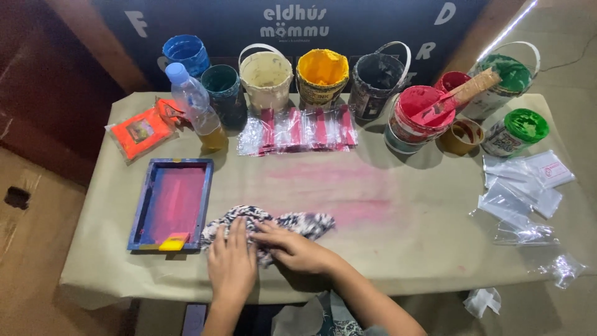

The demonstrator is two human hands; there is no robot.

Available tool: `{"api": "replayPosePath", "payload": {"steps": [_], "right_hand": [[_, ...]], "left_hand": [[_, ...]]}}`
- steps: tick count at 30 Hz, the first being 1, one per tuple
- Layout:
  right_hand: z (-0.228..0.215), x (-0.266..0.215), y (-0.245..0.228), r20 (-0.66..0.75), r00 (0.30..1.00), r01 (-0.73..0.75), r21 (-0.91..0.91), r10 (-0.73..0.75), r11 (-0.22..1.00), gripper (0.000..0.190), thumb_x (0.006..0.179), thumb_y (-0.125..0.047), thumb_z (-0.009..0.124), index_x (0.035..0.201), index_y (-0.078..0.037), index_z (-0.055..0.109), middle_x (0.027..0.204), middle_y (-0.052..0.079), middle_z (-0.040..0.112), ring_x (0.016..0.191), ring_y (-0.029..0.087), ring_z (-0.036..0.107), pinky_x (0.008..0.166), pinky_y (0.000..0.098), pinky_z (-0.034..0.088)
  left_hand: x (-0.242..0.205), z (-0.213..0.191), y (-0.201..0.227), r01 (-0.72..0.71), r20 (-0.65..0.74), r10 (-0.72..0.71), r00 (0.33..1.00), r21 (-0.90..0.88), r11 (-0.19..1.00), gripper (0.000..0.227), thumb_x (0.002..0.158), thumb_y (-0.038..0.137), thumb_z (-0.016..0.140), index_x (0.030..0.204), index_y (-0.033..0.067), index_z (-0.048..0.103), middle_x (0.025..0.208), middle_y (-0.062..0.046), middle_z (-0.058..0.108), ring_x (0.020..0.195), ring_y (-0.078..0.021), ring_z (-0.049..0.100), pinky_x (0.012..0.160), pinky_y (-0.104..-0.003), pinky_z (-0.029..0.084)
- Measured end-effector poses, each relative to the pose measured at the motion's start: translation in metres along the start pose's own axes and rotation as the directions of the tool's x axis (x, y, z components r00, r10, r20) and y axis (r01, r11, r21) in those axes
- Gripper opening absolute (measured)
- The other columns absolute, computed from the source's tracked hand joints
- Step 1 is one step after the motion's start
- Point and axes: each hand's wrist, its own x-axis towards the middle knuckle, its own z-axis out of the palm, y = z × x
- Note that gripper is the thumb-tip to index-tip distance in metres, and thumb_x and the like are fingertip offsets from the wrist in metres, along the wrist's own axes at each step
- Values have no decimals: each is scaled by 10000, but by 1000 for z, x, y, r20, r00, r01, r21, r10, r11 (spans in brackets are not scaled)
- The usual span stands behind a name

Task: The person wipes a table surface and a blue paint tray using a patterned cloth. They then place a clear plastic sheet on the table and use a wooden stick to spread pink paint inside the tray.

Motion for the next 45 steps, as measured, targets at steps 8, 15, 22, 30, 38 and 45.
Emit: {"api": "replayPosePath", "payload": {"steps": [8, 15, 22, 30, 38, 45], "right_hand": [[14, -29, 5, -349, 934, 23, -160, -78, 987, 417, 956, 26, 480, 1349, -10, 615, 1479, 239, 494, 1402, 396, 450, 1189, 492, 331], [0, -77, 37, -531, 847, -326, -497, 16, 804, 441, 935, -87, 590, 1368, -131, 656, 1450, 57, 623, 1409, 280, 497, 1136, 482, 369], [-34, -102, 54, -677, 726, -574, -495, 125, 653, 446, 891, -127, 598, 1324, -188, 687, 1438, 20, 618, 1404, 342, 487, 1218, 526, 261], [-56, -124, 66, -785, 587, -799, -523, 198, 296, 442, 864, -184, 578, 1266, -324, 699, 1495, -133, 577, 1529, 311, 352, 1265, 559, 203], [-28, -111, 93, -733, 678, -504, -405, 59, 763, 545, 954, -26, 441, 1499, -18, 461, 1548, 177, 483, 1479, 332, 394, 1257, 462, 231], [-17, -86, 89, -614, 770, -552, -503, 174, 665, 773, 805, 81, 451, 1563, 8, 321, 1633, 194, 327, 1536, 331, 254, 1273, 452, 143]], "left_hand": [[-5, 3, -6, -297, -137, 304, 943, 72, 952, 696, 881, 408, 531, 1552, 448, 353, 1605, 57, 341, 1482, -324, 276, 1130, -679, 226], [9, 3, 29, -361, -29, 361, 932, 27, 932, 557, 939, 596, 514, 1481, 484, 458, 1504, 9, 432, 1159, -320, 463, 863, -523, 407], [41, -4, 100, -501, 266, 480, 836, 15, 865, 666, 1023, 566, 312, 1625, 297, 224, 1684, 125, 195, 1268, -349, 407, 901, -486, 343], [67, 13, 149, -653, -191, 628, 754, -111, 749, 528, 934, 394, 584, 1444, 258, 562, 1437, 53, 570, 1036, -303, 487, 832, -486, 386], [70, 39, 151, -604, -124, 599, 791, 1, 797, 458, 984, 430, 543, 1407, 266, 600, 1498, 74, 544, 1164, -336, 492, 846, -521, 387], [63, 35, 124, -531, -197, 519, 832, -12, 847, 470, 908, 447, 649, 1331, 242, 669, 1394, 54, 631, 1144, -321, 530, 926, -550, 403]]}}
